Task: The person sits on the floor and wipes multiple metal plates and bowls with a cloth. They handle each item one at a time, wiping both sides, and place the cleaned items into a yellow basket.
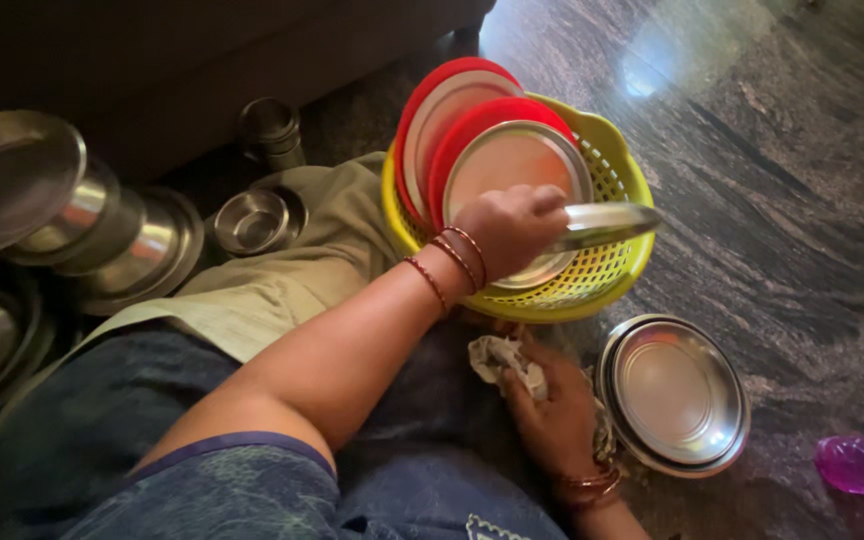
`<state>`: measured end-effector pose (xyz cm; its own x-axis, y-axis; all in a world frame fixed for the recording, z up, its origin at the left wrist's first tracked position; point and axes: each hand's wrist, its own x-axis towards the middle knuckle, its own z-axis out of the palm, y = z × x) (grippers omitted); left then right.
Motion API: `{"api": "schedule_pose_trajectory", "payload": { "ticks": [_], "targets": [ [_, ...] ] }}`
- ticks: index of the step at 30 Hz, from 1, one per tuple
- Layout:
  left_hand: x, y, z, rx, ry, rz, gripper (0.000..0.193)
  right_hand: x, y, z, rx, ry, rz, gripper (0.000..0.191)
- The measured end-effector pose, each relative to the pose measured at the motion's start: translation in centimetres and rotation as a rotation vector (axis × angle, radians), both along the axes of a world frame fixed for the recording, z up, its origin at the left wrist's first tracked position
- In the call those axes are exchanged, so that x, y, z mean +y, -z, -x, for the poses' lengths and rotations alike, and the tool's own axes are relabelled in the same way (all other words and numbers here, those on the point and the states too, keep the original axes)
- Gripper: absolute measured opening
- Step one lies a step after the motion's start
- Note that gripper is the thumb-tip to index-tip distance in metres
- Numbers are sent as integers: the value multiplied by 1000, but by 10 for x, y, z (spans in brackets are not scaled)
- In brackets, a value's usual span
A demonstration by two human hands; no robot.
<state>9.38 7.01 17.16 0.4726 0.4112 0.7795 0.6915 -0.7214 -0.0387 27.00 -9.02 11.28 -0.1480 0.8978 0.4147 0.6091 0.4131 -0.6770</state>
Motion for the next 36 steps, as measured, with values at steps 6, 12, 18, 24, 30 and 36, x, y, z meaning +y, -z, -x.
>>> {"api": "schedule_pose_trajectory", "payload": {
  "ticks": [6,12,18,24,30,36],
  "targets": [
    [-74,-68,22,2,124,-240,9,-19,-13,5,42,-48,-48,37],
    [-121,-97,43,25,200,-337,5,-33,-18,9,-13,-17,-96,37],
    [-151,-78,55,362,197,-235,9,-42,-22,8,-38,-76,-155,35],
    [-122,-61,70,-202,-153,-131,19,-44,1,-2,79,156,-28,34],
    [-82,-17,121,-1133,155,595,40,-47,-17,-26,990,99,264,27],
    [-81,44,122,-1362,619,1103,43,-56,-47,-28,791,-30,126,37]
  ]
}}
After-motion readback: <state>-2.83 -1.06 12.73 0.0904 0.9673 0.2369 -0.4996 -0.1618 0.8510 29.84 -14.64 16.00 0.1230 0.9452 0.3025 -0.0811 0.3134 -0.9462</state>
